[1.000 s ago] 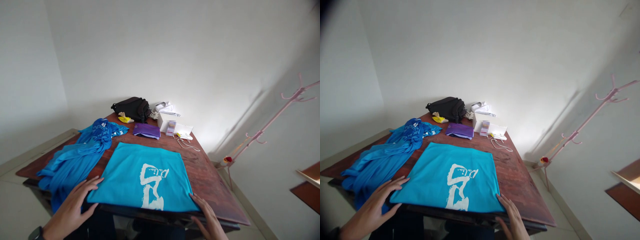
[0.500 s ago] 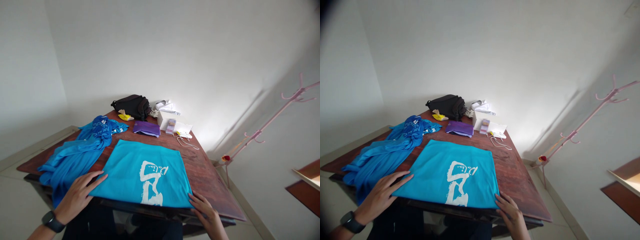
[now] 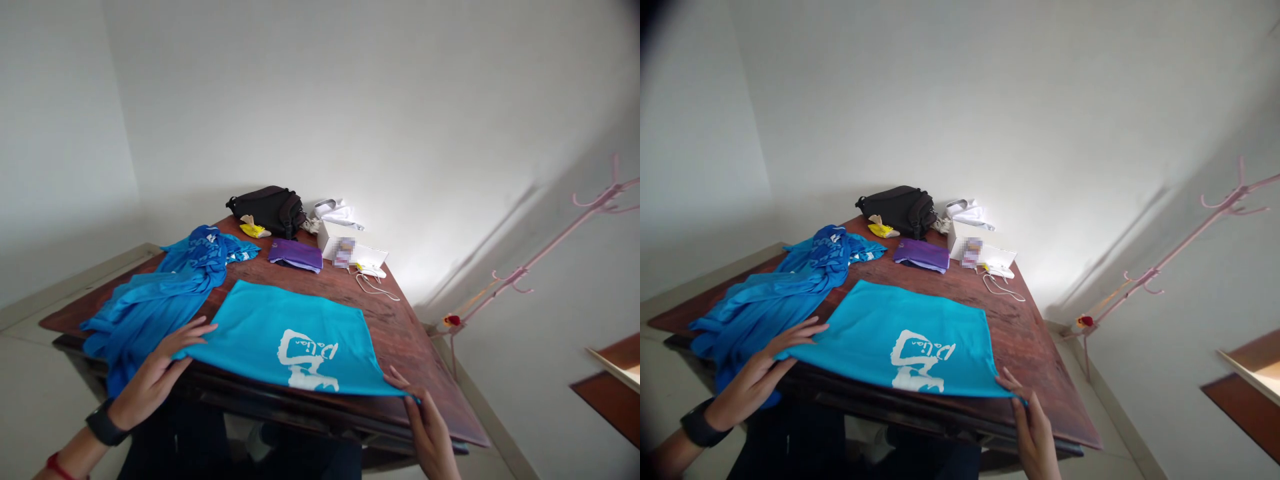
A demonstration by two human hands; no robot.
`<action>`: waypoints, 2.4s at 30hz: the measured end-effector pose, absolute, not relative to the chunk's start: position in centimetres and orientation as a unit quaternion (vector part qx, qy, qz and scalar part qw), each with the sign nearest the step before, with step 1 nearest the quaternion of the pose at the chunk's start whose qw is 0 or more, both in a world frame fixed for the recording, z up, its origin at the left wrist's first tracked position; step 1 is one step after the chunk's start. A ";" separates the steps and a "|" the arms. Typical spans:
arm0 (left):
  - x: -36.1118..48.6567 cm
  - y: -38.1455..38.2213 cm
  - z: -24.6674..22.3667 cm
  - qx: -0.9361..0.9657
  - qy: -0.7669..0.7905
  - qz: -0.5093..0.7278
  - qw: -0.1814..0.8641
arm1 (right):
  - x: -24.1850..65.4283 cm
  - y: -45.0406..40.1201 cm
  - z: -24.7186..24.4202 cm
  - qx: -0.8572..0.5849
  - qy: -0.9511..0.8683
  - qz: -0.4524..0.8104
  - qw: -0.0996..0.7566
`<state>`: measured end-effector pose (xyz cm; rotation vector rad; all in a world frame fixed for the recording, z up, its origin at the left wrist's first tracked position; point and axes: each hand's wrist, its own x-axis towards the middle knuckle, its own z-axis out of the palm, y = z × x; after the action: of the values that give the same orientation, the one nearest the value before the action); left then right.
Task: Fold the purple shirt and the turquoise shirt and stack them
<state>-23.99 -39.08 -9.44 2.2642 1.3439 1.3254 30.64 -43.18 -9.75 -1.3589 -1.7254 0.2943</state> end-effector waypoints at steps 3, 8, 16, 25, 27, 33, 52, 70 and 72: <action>-22.8 -39.0 -7.3 0.736 0.470 0.464 0.150 | 29.9 -42.4 -8.2 -0.578 -0.620 0.078 0.525; -20.8 -38.3 -3.1 0.674 0.488 0.546 0.098 | 28.2 -40.7 -3.7 -0.638 -0.494 -0.030 0.590; -18.2 -35.3 4.7 0.633 0.508 0.577 0.091 | 28.8 -36.2 5.2 -0.616 -0.515 -0.072 0.592; -17.8 -20.0 -3.5 0.684 0.626 0.335 0.164 | 29.9 -20.3 -3.2 -0.693 -0.637 0.035 0.336; -17.6 -17.7 -5.0 0.686 0.641 0.303 0.164 | 29.6 -18.0 -6.0 -0.707 -0.638 0.052 0.300; -18.2 -14.4 -6.0 0.697 0.644 0.254 0.189 | 30.5 -14.4 -9.9 -0.723 -0.612 0.066 0.313; -19.7 -15.2 -6.6 0.650 0.630 0.318 0.282 | 32.0 -14.2 -11.4 -0.684 -0.570 0.141 0.433; -19.7 -15.2 -6.6 0.687 0.610 0.282 0.276 | 32.4 -13.4 -12.4 -0.651 -0.605 0.134 0.438; -19.7 -15.1 -6.7 0.687 0.611 0.281 0.277 | 32.4 -13.4 -12.4 -0.647 -0.609 0.134 0.438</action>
<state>-19.73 -15.15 -6.69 1.8437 1.6403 0.7534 32.44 -13.36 -12.44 -1.6099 -1.5154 0.3327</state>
